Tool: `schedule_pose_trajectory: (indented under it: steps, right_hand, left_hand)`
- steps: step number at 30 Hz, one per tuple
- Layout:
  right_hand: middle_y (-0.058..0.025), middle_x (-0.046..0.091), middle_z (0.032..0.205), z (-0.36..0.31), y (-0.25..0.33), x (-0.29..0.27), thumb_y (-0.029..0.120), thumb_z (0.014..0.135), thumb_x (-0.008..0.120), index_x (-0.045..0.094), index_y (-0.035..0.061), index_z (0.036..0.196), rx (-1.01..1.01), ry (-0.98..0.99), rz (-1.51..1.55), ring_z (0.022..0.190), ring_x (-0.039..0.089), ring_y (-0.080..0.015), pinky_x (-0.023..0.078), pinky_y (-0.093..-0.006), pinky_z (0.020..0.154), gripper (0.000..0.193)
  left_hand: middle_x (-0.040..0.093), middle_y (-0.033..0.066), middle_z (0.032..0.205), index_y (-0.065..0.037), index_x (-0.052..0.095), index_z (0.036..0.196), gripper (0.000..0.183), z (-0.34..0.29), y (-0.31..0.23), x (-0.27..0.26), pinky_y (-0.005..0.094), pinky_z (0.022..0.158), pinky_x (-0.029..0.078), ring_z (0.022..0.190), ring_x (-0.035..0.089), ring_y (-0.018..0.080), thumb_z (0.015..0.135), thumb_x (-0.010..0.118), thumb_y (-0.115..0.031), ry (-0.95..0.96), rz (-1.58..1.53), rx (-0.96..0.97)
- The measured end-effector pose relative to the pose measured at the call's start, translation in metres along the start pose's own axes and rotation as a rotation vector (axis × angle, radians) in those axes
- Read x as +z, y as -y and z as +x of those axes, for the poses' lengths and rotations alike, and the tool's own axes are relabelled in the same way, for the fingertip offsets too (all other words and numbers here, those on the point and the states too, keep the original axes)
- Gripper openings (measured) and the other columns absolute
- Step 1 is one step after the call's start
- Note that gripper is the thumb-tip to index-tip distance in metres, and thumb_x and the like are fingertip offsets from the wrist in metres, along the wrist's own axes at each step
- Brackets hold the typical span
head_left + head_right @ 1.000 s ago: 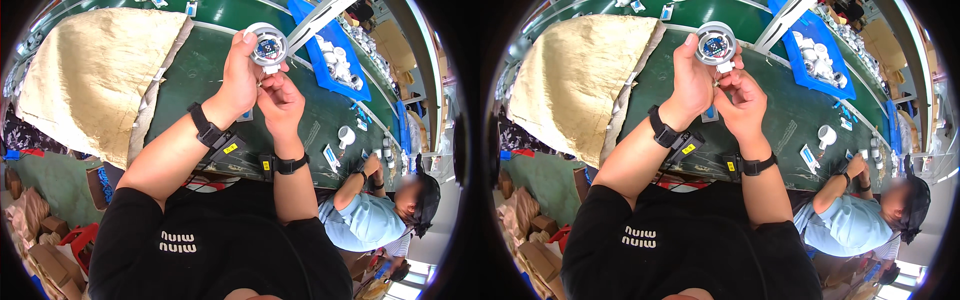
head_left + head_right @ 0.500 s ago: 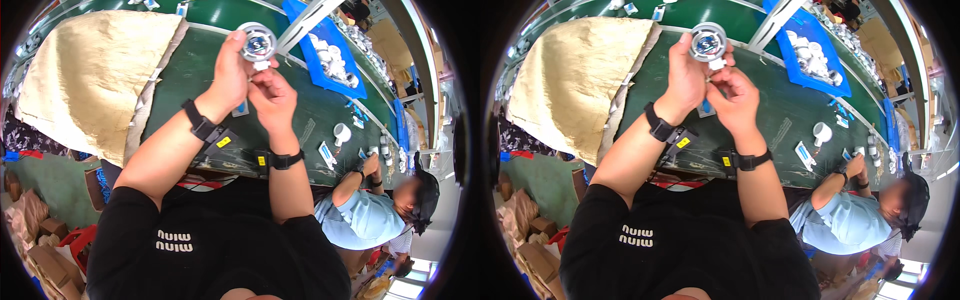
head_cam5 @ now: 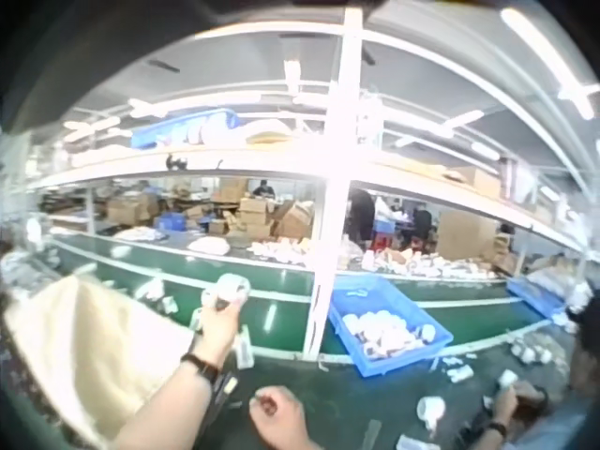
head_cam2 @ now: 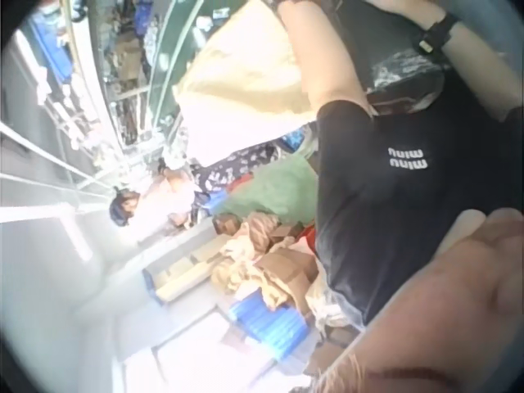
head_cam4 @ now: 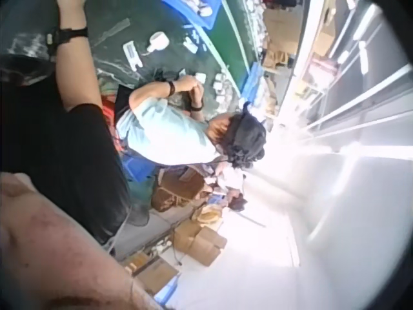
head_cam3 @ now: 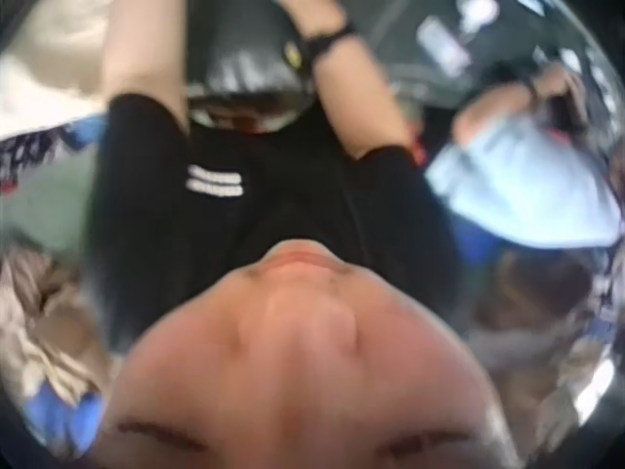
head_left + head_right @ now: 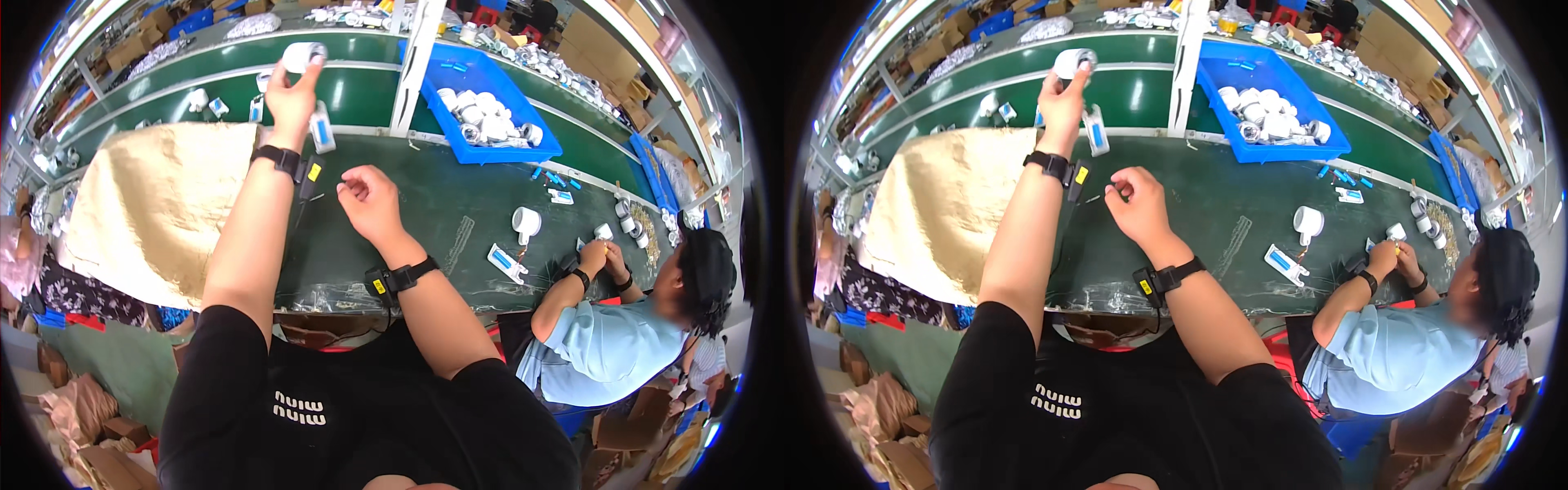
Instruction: Assembling small white plastic components on a factory production line.
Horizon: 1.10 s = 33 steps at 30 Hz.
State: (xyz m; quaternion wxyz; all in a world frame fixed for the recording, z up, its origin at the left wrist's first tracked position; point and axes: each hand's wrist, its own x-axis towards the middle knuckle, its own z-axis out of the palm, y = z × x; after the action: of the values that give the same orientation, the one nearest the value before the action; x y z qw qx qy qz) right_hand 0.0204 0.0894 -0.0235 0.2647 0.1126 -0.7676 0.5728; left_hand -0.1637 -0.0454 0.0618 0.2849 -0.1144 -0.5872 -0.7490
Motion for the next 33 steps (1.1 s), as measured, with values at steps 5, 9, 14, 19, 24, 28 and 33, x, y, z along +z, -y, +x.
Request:
schedule_pose_trajectory:
  steps: [5, 9, 14, 19, 24, 28, 33]
  right_hand:
    - [-0.007, 0.069, 0.085, 0.001, -0.01, -0.006, 0.004, 0.087, 0.077, 0.07, 0.0004, 0.095, -0.044, -0.009, 0.005, 0.07, 0.067, -0.0112, 0.053, -0.0264, 0.063, 0.011]
    - [-0.0081, 0.07, 0.092, 0.009, 0.005, -0.013, 0.008, 0.083, 0.077, 0.071, 0.0019, 0.098, -0.146, -0.039, -0.248, 0.087, 0.067, -0.0228, 0.056, -0.0359, 0.082, 0.018]
    - [-0.0308, 0.055, 0.135, 0.017, 0.005, -0.108, 0.03, 0.079, 0.077, 0.071, 0.0028, 0.114, 0.291, -0.309, -1.262, 0.129, 0.048, -0.0501, 0.037, -0.0601, 0.11, 0.045]
    - [-0.0319, 0.057, 0.14, 0.019, -0.041, -0.232, 0.031, 0.094, 0.066, 0.063, 0.0018, 0.131, 0.931, -0.428, -1.405, 0.135, 0.051, -0.0523, 0.041, -0.0625, 0.111, 0.047]
    - [-0.0247, 0.069, 0.121, 0.002, -0.007, -0.238, 0.025, 0.082, 0.079, 0.066, 0.0015, 0.12, 0.715, -0.307, -1.388, 0.113, 0.068, -0.0419, 0.056, -0.0478, 0.097, 0.046]
    - [-0.0246, 0.068, 0.112, -0.007, 0.026, -0.182, 0.023, 0.074, 0.086, 0.066, -0.0027, 0.124, 0.231, -0.37, -1.051, 0.104, 0.068, -0.0424, 0.056, -0.0482, 0.093, 0.06]
    - [-0.0145, 0.07, 0.109, 0.027, 0.059, -0.083, 0.019, 0.082, 0.09, 0.069, -0.0016, 0.122, -0.094, -0.17, -0.581, 0.09, 0.071, -0.0228, 0.058, -0.0359, 0.08, 0.05]
  left_hand:
    - [0.067, 0.0033, 0.092, -0.003, 0.063, 0.118, 0.046, 0.037, 0.053, -0.017, 0.0315, 0.06, 0.049, 0.075, 0.063, 0.0147, 0.089, 0.087, -0.029, -0.097, -0.018, -0.361]
    - [0.068, 0.0135, 0.127, 0.007, 0.057, 0.133, 0.038, 0.035, 0.094, -0.081, 0.0367, 0.09, 0.057, 0.114, 0.068, 0.0272, 0.102, 0.062, -0.013, 0.053, -0.183, -0.677]
    - [0.066, -0.0002, 0.099, -0.007, 0.06, 0.133, 0.038, -0.081, 0.039, -0.052, 0.0354, 0.081, 0.051, 0.087, 0.061, 0.017, 0.106, 0.048, -0.03, 0.243, -0.366, -0.841]
    - [0.059, 0.0, 0.089, -0.005, 0.061, 0.125, 0.03, -0.141, 0.022, -0.038, 0.0324, 0.069, 0.047, 0.076, 0.056, 0.0154, 0.101, 0.059, -0.021, 0.382, -0.361, -0.752]
    - [0.063, 0.0013, 0.087, -0.002, 0.067, 0.118, 0.025, -0.162, 0.002, -0.02, 0.0279, 0.063, 0.05, 0.071, 0.059, 0.0125, 0.097, 0.062, -0.015, 0.623, -0.282, -0.776]
    - [0.066, 0.0068, 0.121, -0.007, 0.058, 0.141, 0.05, -0.183, 0.011, -0.011, 0.0297, 0.082, 0.056, 0.1, 0.067, 0.0146, 0.094, 0.076, -0.008, 0.899, -0.158, -0.335]
    - [0.063, 0.0136, 0.13, -0.009, 0.024, 0.165, 0.101, -0.185, -0.017, -0.012, 0.0415, 0.11, 0.047, 0.127, 0.058, 0.023, 0.087, 0.087, -0.022, 0.854, -0.105, -0.205]
